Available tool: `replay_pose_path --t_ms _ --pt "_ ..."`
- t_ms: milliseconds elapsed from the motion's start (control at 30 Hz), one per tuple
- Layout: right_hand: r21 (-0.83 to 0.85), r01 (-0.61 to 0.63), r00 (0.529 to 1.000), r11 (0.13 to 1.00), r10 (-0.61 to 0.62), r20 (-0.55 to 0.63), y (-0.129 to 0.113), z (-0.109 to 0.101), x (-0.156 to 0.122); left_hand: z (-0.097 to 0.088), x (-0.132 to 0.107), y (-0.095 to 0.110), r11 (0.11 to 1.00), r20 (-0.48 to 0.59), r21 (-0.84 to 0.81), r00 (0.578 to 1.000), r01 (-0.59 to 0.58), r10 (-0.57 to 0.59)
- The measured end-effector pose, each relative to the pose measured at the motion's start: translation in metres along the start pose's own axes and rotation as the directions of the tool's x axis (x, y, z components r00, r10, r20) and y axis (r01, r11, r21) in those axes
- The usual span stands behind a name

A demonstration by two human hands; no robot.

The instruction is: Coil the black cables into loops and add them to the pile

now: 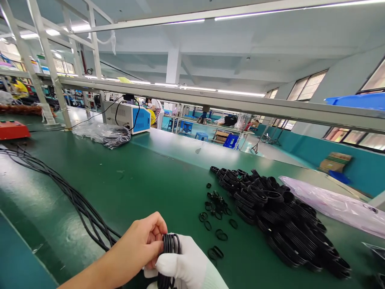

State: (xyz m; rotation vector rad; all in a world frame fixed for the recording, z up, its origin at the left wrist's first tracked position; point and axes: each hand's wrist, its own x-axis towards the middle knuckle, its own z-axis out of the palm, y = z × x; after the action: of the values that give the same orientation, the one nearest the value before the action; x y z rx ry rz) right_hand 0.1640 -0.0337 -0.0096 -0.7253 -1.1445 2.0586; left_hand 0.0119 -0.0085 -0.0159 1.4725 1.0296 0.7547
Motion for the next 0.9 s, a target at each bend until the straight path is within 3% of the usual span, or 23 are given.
replay_pose_path --t_ms 133,300,400,467,600,733,800,900 --pt "-0.029 -0.052 0.996 0.998 0.049 -0.078 0.011 -0.004 0.005 0.004 0.007 -0.007 0.988 -0.064 0.148 0.997 0.042 -0.032" --pt "-0.112 -0.064 0.982 0.992 0.043 -0.185 0.017 -0.006 0.006 -0.001 0.017 -0.004 0.946 -0.066 0.317 0.996 0.07 -0.051" --pt "0.083 0.01 0.977 0.997 0.008 -0.215 0.021 -0.012 0.006 -0.006 0.008 0.002 0.906 -0.118 0.423 0.992 0.011 0.043" --pt "0.172 0.069 0.978 0.983 -0.033 -0.204 0.024 -0.016 0.007 -0.007 -0.003 0.003 0.882 -0.089 0.469 0.99 -0.052 0.105" --pt "0.138 0.194 0.976 0.971 -0.177 -0.128 0.024 -0.013 0.01 0.006 -0.016 -0.006 0.807 0.084 0.561 0.983 -0.182 0.162" --pt "0.179 0.231 0.972 0.956 -0.218 -0.086 0.022 -0.013 0.01 0.016 -0.017 -0.012 0.755 0.08 0.6 0.959 -0.263 0.271" --pt "0.238 0.169 0.985 0.957 -0.153 -0.083 0.024 -0.02 0.007 0.011 -0.017 -0.009 0.798 0.065 0.551 0.966 -0.244 0.25" --pt "0.289 0.041 0.997 0.956 -0.021 -0.073 0.026 -0.027 0.003 -0.006 -0.015 -0.001 0.922 -0.031 0.366 0.989 -0.124 0.145"
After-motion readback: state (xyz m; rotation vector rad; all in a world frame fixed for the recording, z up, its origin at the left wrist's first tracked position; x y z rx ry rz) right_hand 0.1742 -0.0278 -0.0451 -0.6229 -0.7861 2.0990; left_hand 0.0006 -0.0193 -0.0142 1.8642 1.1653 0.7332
